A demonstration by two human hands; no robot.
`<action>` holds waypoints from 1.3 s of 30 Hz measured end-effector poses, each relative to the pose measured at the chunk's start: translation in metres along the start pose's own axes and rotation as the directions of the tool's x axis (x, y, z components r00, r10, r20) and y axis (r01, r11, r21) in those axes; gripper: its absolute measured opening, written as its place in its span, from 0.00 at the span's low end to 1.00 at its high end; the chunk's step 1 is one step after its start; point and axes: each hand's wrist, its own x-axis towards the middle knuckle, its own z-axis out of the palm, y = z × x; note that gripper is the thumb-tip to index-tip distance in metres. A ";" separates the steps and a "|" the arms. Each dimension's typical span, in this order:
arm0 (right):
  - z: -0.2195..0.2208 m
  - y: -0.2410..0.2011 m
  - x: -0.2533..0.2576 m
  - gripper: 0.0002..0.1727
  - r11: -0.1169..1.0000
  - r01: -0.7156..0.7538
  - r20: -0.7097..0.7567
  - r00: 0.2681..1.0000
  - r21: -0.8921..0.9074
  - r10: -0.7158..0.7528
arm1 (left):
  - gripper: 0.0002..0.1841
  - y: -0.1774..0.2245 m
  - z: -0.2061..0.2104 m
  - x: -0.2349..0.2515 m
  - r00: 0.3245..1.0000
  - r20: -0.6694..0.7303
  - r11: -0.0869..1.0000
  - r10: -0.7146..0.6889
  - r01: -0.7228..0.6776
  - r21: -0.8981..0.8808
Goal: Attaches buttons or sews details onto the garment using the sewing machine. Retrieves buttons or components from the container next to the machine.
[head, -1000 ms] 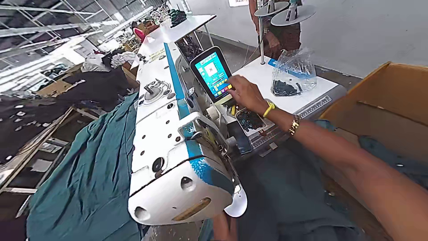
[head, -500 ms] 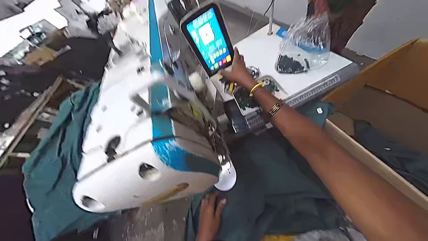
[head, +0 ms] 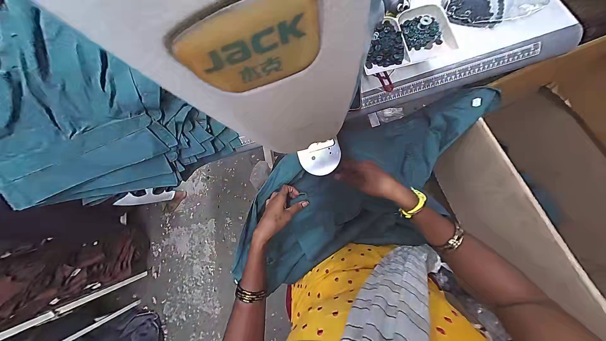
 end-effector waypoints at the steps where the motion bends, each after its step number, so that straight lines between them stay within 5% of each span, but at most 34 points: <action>1: 0.008 -0.001 0.001 0.17 1.000 0.001 0.033 0.999 -0.027 0.000 | 0.25 0.001 -0.001 -0.001 1.000 -0.016 1.000 0.020 -0.020 -0.008; 8: 0.037 -0.023 0.013 0.32 0.982 0.131 0.180 0.978 -0.139 -0.105 | 0.08 0.013 0.003 -0.018 0.936 -0.183 0.949 0.301 -0.313 -0.038; 12: 0.054 -0.020 0.032 0.27 0.996 0.040 0.232 0.972 -0.074 -0.021 | 0.09 0.032 0.017 -0.042 0.858 -0.266 0.870 0.439 -0.332 0.363; 15: 0.065 -0.013 0.052 0.28 0.986 -0.025 0.313 0.947 -0.162 0.075 | 0.04 0.038 0.045 -0.060 0.851 -0.235 0.811 0.470 -0.311 0.495; 18: 0.071 -0.024 0.058 0.26 0.982 -0.027 0.378 0.921 -0.185 0.096 | 0.05 0.031 0.061 -0.071 0.837 -0.212 0.805 0.504 -0.366 0.467; 20: 0.067 -0.039 0.048 0.24 0.994 -0.034 0.364 0.929 -0.102 0.069 | 0.09 0.023 0.052 -0.078 0.820 -0.327 0.866 0.471 -0.358 0.349; 24: 0.054 -0.047 0.025 0.19 0.998 0.052 0.275 0.960 -0.023 -0.043 | 0.21 0.014 0.021 -0.080 0.771 -0.579 0.960 0.265 -0.268 0.083; 27: 0.055 -0.047 -0.003 0.16 0.952 0.246 0.042 0.969 -0.184 -0.242 | 0.30 0.028 0.013 -0.072 0.875 -0.409 0.958 0.260 -0.287 -0.004; 29: 0.053 -0.054 -0.018 0.15 0.812 0.459 -0.142 0.834 -0.360 -0.534 | 0.26 0.049 0.015 -0.065 0.826 -0.408 0.913 0.389 -0.405 0.050; 31: 0.038 -0.070 -0.028 0.17 0.731 0.491 -0.250 0.721 -0.474 -0.646 | 0.22 0.074 0.014 -0.056 0.694 -0.486 0.825 0.531 -0.554 0.109; 34: -0.009 -0.083 -0.023 0.13 0.833 0.378 -0.413 0.737 -0.405 -0.535 | 0.16 0.101 0.008 -0.041 0.617 -0.529 0.750 0.583 -0.659 0.058; 39: -0.036 -0.089 0.012 0.20 0.950 0.304 -0.464 0.834 -0.067 -0.300 | 0.16 0.108 0.027 -0.032 0.699 -0.469 0.776 0.540 -0.629 -0.043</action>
